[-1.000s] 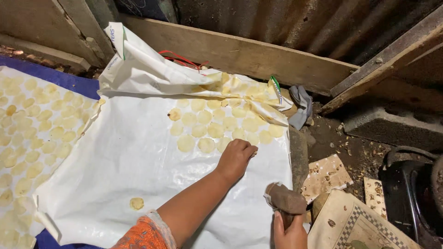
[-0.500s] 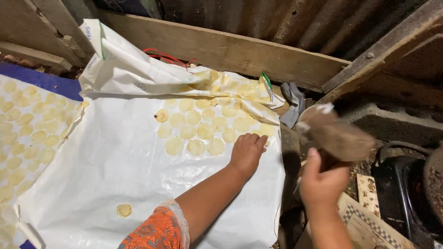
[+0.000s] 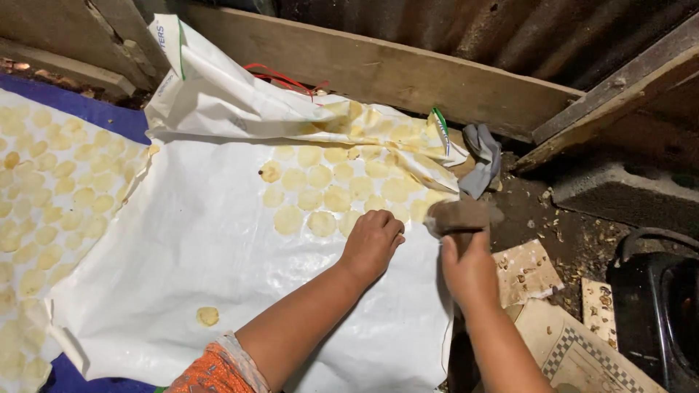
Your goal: Pounding seeds into flat rounds and sorting roasted nuts from their shells.
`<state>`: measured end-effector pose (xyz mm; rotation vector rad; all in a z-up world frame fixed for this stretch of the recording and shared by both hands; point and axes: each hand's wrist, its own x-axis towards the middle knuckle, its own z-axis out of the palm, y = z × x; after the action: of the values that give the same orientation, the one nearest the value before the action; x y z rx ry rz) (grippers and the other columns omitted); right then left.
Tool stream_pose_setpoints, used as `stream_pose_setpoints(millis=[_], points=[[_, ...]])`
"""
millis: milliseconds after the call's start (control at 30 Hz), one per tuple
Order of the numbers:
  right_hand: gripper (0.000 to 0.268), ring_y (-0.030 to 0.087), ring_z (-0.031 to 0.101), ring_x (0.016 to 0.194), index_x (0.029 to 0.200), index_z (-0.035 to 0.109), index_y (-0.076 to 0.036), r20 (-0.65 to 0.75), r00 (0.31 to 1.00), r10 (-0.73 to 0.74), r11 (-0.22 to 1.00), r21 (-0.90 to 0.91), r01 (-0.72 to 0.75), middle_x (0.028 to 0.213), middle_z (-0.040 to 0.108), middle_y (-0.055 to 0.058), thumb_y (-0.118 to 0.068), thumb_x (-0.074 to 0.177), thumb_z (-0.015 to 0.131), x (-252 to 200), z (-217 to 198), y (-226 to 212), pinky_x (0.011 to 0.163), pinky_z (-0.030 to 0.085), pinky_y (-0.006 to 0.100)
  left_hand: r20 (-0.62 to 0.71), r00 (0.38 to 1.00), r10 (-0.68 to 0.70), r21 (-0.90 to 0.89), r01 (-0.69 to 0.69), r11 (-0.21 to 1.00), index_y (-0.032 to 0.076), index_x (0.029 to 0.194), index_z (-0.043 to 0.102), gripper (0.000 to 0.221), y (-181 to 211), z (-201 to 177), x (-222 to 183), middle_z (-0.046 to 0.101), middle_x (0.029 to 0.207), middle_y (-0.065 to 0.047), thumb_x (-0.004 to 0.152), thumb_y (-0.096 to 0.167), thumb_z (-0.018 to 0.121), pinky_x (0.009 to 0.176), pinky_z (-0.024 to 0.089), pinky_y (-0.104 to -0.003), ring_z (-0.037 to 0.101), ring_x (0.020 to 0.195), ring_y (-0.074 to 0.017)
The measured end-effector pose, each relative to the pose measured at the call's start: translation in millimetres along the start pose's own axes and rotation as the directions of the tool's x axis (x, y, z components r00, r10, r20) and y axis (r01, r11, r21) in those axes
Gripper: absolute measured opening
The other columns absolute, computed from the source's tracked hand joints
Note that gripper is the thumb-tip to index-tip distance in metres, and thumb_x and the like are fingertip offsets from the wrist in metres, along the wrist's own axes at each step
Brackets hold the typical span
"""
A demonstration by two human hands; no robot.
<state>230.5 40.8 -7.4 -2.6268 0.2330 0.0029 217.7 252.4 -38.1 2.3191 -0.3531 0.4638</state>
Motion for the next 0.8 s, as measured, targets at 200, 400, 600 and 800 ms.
stream_pose_setpoints(millis=[200,400,600,800], points=[[0.051,0.036,0.074,0.070,0.123,0.057,-0.001,0.175,0.976,0.130,0.973,0.167,-0.160,0.086,0.073,0.023,-0.039,0.091,0.067,-8,-62,-30,0.065,0.057,0.046,0.022,1.000,0.022,0.097,-0.024,0.995,0.010,0.088,0.069,0.013,9,41,32,0.065,0.089,-0.009,0.083,0.018,0.077,0.086,0.045,-0.044,0.060,0.093,-0.0306],[0.042,0.024,0.061,0.060,0.120,0.053,0.004,-0.214,0.976,0.030,0.856,0.510,0.085,0.080,0.066,0.014,-0.033,0.103,0.065,-34,-78,-29,0.054,0.050,0.041,0.146,0.989,-0.027,0.091,0.014,0.996,0.009,0.088,0.067,0.023,20,51,49,0.066,0.086,-0.009,0.081,0.027,0.079,0.086,0.043,-0.045,0.061,0.092,-0.0304],[0.054,0.049,0.068,0.093,0.126,0.055,0.003,0.011,0.997,0.077,0.989,-0.124,-0.075,0.097,0.071,0.032,-0.044,0.101,0.065,-5,10,-1,0.081,0.054,0.052,-0.002,0.997,0.081,0.148,-0.080,0.986,0.006,0.099,0.064,0.023,11,-5,1,0.062,0.100,-0.013,0.083,0.019,0.074,0.088,0.044,-0.045,0.059,0.100,-0.0326],[0.059,0.046,0.074,0.093,0.125,0.056,0.003,0.191,0.977,0.092,0.990,0.088,-0.111,0.103,0.071,0.030,-0.044,0.090,0.066,2,-53,-40,0.081,0.058,0.053,0.015,0.997,0.081,0.060,-0.082,0.995,0.007,0.108,0.067,0.019,-1,-23,-22,0.063,0.103,-0.009,0.089,0.006,0.069,0.088,0.049,-0.041,0.060,0.101,-0.0301]])
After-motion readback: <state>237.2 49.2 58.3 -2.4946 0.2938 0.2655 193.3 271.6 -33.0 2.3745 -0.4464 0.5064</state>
